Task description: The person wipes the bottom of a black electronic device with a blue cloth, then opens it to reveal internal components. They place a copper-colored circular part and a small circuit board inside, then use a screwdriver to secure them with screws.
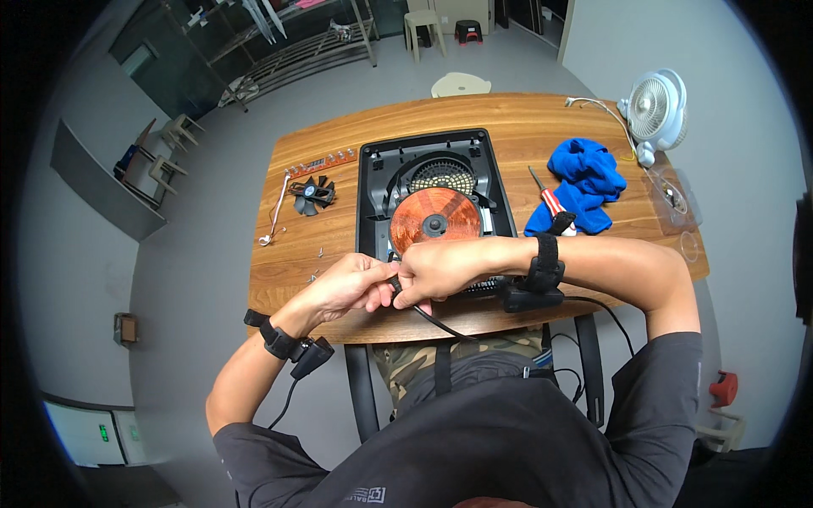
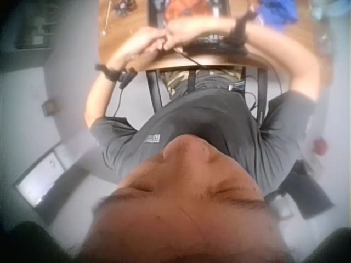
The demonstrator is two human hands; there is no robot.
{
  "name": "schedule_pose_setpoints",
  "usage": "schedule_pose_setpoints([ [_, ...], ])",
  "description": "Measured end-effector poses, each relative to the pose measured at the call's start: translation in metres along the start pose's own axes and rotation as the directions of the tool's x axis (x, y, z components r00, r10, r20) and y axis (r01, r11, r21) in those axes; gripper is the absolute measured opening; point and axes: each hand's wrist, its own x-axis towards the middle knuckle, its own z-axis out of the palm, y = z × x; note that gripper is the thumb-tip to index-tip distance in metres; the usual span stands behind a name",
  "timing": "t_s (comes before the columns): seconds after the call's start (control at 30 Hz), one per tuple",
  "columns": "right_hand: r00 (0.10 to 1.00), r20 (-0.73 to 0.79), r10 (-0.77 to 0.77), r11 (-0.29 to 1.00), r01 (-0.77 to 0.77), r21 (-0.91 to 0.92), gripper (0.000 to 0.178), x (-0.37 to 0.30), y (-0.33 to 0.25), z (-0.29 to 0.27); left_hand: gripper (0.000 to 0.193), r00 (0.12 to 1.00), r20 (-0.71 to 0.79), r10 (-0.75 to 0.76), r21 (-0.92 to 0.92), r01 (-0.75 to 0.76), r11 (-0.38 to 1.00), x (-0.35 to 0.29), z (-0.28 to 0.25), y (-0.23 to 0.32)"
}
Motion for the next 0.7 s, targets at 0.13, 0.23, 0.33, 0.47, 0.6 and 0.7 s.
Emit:
schedule_pose_setpoints([
  [0.13,0.985,0.152,-0.083,0.920,0.017,0.392,0.032,0.006,0.025,0.013,0.040,0.991,0.057,0.122,-0.030,-0.120,0.992,-0.001,-0.012,-0.014],
  [0.23,0.974,0.150,-0.168,0.834,0.059,0.548,0.028,0.009,0.032,0.019,0.041,0.974,0.084,0.210,-0.169,-0.194,0.966,0.007,-0.021,-0.036],
  [0.33,0.973,0.107,-0.206,0.815,0.109,0.570,0.027,0.017,0.034,0.027,0.043,0.948,0.122,0.294,-0.241,-0.259,0.935,0.011,-0.024,-0.046],
  [0.47,0.981,0.075,-0.181,0.839,0.114,0.533,0.027,0.025,0.029,0.035,0.041,0.955,0.177,0.240,-0.190,-0.206,0.960,0.006,-0.029,-0.045],
  [0.6,0.983,0.085,-0.162,0.866,0.100,0.490,0.025,0.038,0.032,0.042,0.037,0.998,0.015,0.055,0.113,-0.056,0.992,-0.006,-0.026,-0.024],
  [0.7,0.988,0.076,-0.138,0.894,0.091,0.440,0.026,0.040,0.031,0.043,0.042,0.955,-0.176,0.238,0.658,-0.066,0.750,-0.016,-0.009,0.001],
])
